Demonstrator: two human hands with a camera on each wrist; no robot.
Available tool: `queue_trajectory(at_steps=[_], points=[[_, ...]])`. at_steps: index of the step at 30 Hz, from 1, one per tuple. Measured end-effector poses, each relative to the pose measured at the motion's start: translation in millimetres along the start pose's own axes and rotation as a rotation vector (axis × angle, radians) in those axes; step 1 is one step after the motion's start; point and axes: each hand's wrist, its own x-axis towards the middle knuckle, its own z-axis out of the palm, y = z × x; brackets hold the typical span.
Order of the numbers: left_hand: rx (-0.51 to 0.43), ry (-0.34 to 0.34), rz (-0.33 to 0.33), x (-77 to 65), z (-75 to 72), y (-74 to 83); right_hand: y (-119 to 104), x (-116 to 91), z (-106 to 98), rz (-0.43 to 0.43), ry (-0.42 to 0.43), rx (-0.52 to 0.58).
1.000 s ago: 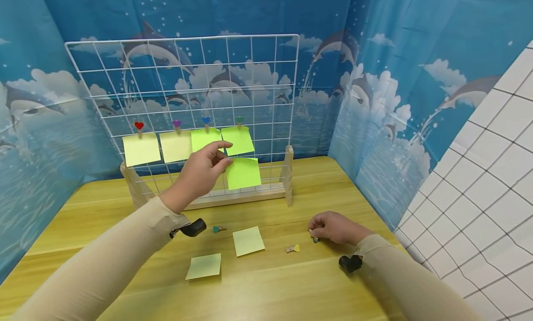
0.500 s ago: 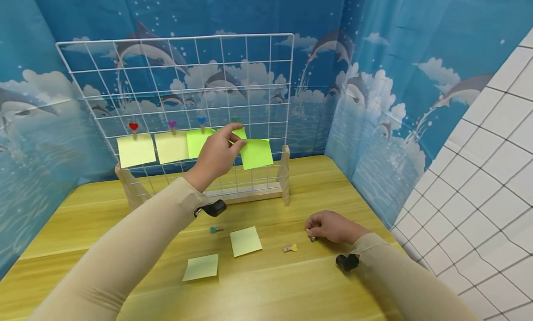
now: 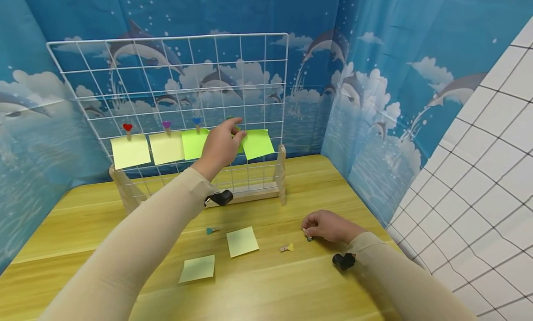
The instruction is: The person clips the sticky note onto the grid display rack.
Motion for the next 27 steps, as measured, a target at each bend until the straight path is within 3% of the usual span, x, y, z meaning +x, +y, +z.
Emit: queue_trajectory(at_steps=[9, 27], points=[[0.075, 0.041, 0.014, 8.7, 6.8, -0.4, 0.6, -0.9, -0.4, -0.01, -0.001, -0.008], [0.1, 0.109, -0.043, 10.3, 9.1, 6.7, 2.5, -0.3, -0.6, -0.025, 0.0, -0.036]])
